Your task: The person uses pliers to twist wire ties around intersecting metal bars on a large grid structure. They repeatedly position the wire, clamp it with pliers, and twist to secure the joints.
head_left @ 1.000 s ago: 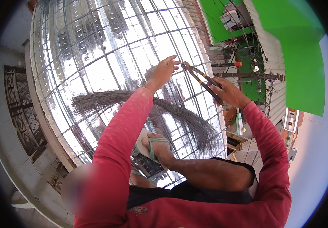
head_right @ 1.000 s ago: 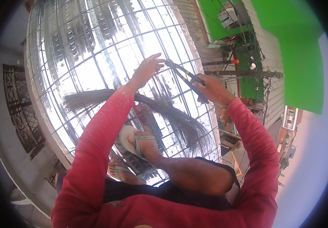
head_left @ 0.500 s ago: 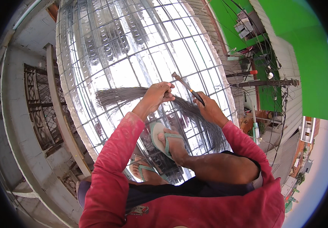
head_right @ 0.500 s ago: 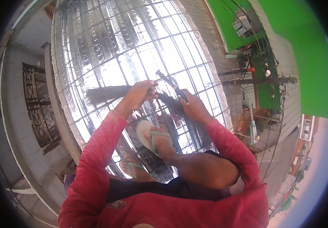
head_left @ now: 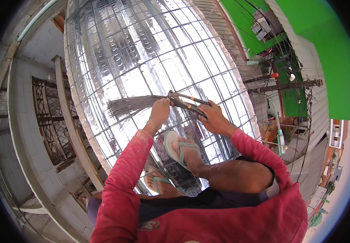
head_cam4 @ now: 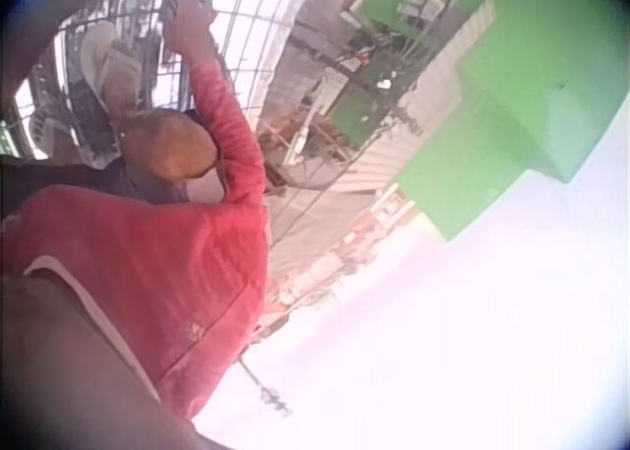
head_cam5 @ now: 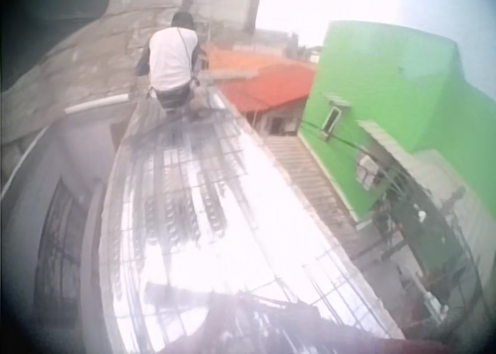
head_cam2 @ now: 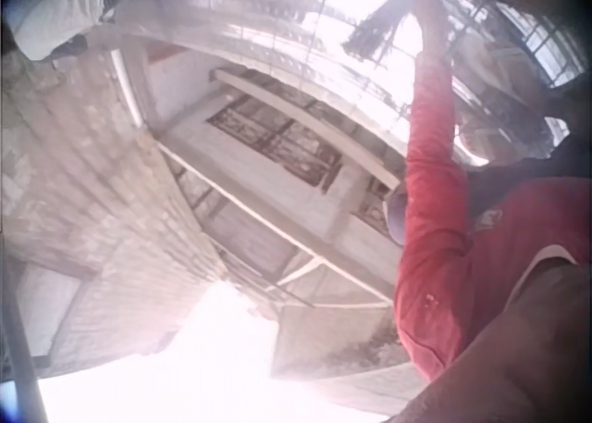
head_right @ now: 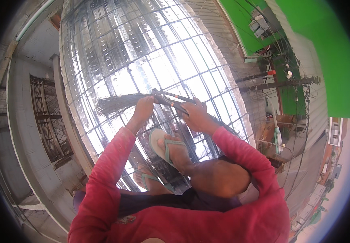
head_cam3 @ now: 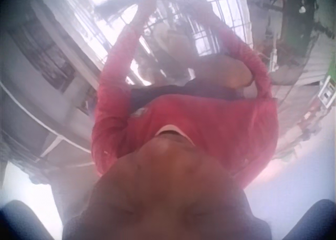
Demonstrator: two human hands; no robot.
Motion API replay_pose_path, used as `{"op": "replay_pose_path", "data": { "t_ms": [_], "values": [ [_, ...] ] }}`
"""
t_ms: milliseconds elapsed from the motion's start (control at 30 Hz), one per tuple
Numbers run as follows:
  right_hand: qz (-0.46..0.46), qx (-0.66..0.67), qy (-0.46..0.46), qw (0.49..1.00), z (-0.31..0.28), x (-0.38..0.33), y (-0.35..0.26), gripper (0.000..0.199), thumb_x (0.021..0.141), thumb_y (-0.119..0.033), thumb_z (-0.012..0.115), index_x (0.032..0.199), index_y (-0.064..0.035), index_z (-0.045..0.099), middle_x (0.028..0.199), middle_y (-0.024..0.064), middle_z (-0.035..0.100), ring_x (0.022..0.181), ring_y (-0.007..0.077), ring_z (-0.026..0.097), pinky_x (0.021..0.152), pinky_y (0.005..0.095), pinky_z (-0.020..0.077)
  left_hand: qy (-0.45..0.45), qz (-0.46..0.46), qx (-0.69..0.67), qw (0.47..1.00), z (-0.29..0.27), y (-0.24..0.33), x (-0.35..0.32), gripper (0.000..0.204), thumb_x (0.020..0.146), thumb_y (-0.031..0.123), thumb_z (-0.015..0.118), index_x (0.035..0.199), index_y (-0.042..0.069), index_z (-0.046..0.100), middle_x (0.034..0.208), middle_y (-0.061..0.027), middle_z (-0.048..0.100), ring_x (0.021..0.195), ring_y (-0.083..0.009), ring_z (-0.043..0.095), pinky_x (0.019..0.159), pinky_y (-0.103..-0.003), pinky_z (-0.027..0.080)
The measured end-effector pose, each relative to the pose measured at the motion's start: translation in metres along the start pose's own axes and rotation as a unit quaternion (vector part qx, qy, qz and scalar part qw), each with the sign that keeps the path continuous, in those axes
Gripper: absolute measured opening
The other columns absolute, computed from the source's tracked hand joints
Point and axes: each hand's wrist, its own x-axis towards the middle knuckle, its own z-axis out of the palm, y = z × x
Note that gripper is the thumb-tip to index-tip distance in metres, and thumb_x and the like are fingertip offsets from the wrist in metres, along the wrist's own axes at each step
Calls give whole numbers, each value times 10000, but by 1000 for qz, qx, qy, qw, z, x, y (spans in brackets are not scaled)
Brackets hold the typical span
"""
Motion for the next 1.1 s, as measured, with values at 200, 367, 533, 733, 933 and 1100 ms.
{"op": "replay_pose_path", "data": {
  "t_ms": [200, 367, 533, 733, 933, 1100],
  "values": [
    [91, -26, 54, 994, 13, -4, 7, 238, 924, -93, 577, 1161, -79, 590, 1197, 177, 636, 1317, 540, 426, 1078, 704, 298, -108, -131, -454, 875, 26, 42, -17, 190, 1078, 210, 429, 989, 73, 527, 619, 63, 329, 481, -63, 302, 451, -235, 277],
    [45, 36, 13, 998, 22, 8, -5, 232, 916, -79, 541, 1143, -51, 584, 1061, 188, 647, 1154, 402, 584, 1071, 590, 366, 75, -9, -345, 935, 24, 18, 2, 247, 1079, 238, 407, 973, 63, 546, 613, 62, 372, 492, -48, 341, 458, -234, 302],
    [171, 333, -127, 918, -11, 17, -20, 209, 941, -96, 506, 1124, -40, 589, 976, 210, 653, 952, 375, 628, 847, 523, 457, 18, 45, -86, 995, 26, 25, -16, 304, 1091, 233, 382, 1001, 26, 586, 626, 62, 404, 478, -47, 320, 465, -238, 287],
    [76, 231, -41, 969, 6, 14, -30, 206, 964, -162, 537, 1136, -59, 582, 912, 82, 584, 938, 189, 555, 826, 389, 472, 67, -43, -403, 912, 9, 29, 1, 280, 1085, 242, 419, 1158, 15, 565, 626, 83, 336, 484, -37, 295, 449, -231, 260],
    [227, 695, -154, 664, -17, 27, -42, 194, 974, -238, 554, 1098, -93, 593, 925, 19, 601, 859, 142, 544, 729, 356, 447, -32, 66, -125, 989, 33, 60, -20, 368, 1081, 313, 461, 1277, 16, 556, 646, 71, 318, 532, -44, 320, 485, -231, 292],
    [291, 575, -110, 757, -17, 34, -13, 349, 943, -333, 584, 1117, -31, 604, 1054, 88, 656, 842, 173, 561, 749, 357, 476, 67, -10, -444, 893, 4, 53, 11, 201, 1095, 245, 433, 1092, 70, 531, 627, 58, 353, 485, -59, 324, 463, -234, 281]
  ]
}}
